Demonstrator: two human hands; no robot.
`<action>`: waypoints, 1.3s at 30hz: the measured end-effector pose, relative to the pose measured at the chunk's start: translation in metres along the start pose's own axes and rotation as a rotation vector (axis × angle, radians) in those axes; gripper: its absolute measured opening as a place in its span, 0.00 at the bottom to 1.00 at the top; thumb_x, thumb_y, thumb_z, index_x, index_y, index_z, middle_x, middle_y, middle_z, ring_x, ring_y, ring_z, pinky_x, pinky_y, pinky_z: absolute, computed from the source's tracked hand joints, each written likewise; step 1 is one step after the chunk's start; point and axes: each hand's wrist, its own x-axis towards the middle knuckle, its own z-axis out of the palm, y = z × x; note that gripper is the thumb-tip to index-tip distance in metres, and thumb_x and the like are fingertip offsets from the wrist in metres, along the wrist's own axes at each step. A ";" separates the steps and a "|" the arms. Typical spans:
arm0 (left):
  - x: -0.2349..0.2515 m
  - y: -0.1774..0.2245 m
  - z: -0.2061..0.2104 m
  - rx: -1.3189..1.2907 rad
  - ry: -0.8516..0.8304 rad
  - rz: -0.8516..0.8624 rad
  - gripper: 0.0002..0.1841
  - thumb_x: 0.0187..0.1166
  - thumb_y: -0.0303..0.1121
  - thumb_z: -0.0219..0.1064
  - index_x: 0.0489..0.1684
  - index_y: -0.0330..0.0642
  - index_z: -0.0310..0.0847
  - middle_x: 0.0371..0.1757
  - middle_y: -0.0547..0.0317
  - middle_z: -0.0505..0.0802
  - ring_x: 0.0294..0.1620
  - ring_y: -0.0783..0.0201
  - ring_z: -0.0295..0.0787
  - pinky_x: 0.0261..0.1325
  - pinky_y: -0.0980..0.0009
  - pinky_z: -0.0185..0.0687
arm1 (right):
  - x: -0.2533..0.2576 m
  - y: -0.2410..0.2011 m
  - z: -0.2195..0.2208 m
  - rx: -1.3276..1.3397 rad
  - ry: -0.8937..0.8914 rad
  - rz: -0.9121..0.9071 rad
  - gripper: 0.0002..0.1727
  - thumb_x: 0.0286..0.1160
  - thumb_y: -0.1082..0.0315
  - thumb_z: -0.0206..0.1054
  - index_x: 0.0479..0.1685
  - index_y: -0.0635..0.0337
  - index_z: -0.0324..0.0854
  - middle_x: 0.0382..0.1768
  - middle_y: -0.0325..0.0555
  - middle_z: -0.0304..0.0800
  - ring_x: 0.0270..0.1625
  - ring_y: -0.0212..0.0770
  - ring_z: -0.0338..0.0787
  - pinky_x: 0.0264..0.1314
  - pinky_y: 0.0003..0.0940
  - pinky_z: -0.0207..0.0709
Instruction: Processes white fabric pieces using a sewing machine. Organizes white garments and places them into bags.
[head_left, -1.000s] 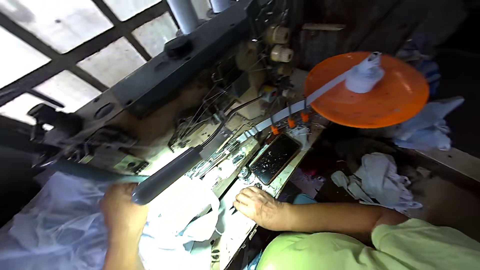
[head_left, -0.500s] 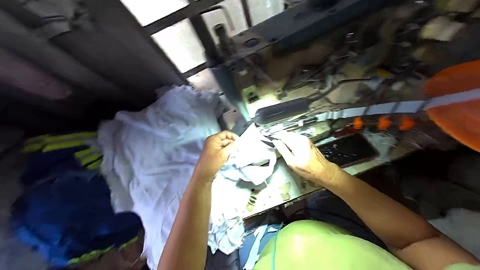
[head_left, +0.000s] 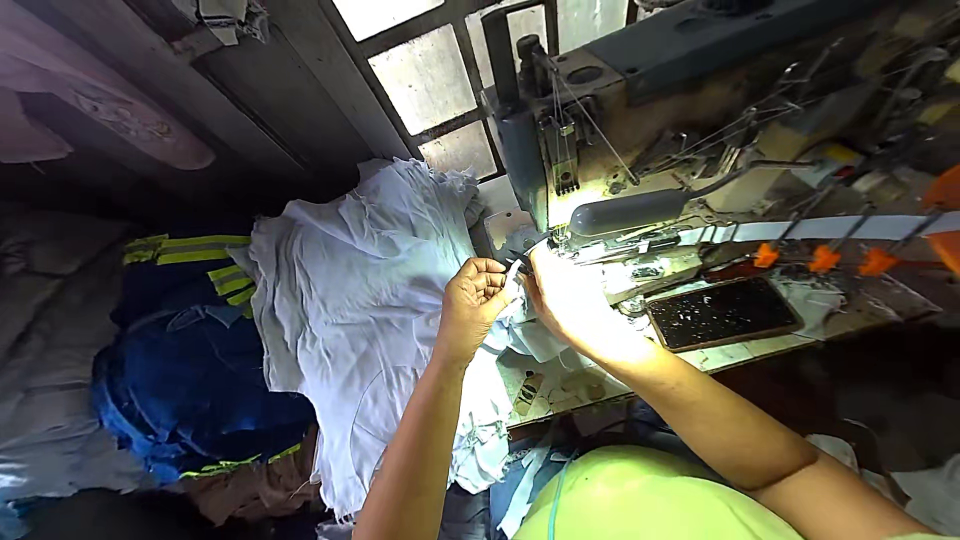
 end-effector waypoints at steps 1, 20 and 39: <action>-0.001 -0.002 0.002 0.029 0.012 0.026 0.17 0.68 0.12 0.69 0.52 0.37 0.76 0.35 0.64 0.91 0.32 0.77 0.87 0.39 0.80 0.84 | -0.001 0.001 0.002 -0.012 0.023 -0.020 0.12 0.87 0.62 0.60 0.52 0.63 0.78 0.33 0.54 0.85 0.34 0.57 0.91 0.31 0.53 0.81; 0.004 -0.018 0.016 0.965 0.267 0.632 0.07 0.68 0.24 0.68 0.38 0.33 0.88 0.28 0.47 0.90 0.27 0.51 0.89 0.28 0.55 0.81 | -0.018 0.012 0.013 -0.099 0.227 -0.137 0.09 0.80 0.67 0.64 0.44 0.67 0.83 0.26 0.54 0.84 0.28 0.56 0.88 0.25 0.50 0.78; -0.009 -0.033 -0.059 0.714 0.313 0.443 0.14 0.86 0.31 0.59 0.53 0.26 0.84 0.46 0.40 0.93 0.44 0.54 0.93 0.48 0.58 0.88 | -0.063 0.080 0.024 0.024 0.426 -0.466 0.15 0.83 0.64 0.61 0.39 0.66 0.88 0.25 0.51 0.87 0.25 0.47 0.88 0.25 0.41 0.79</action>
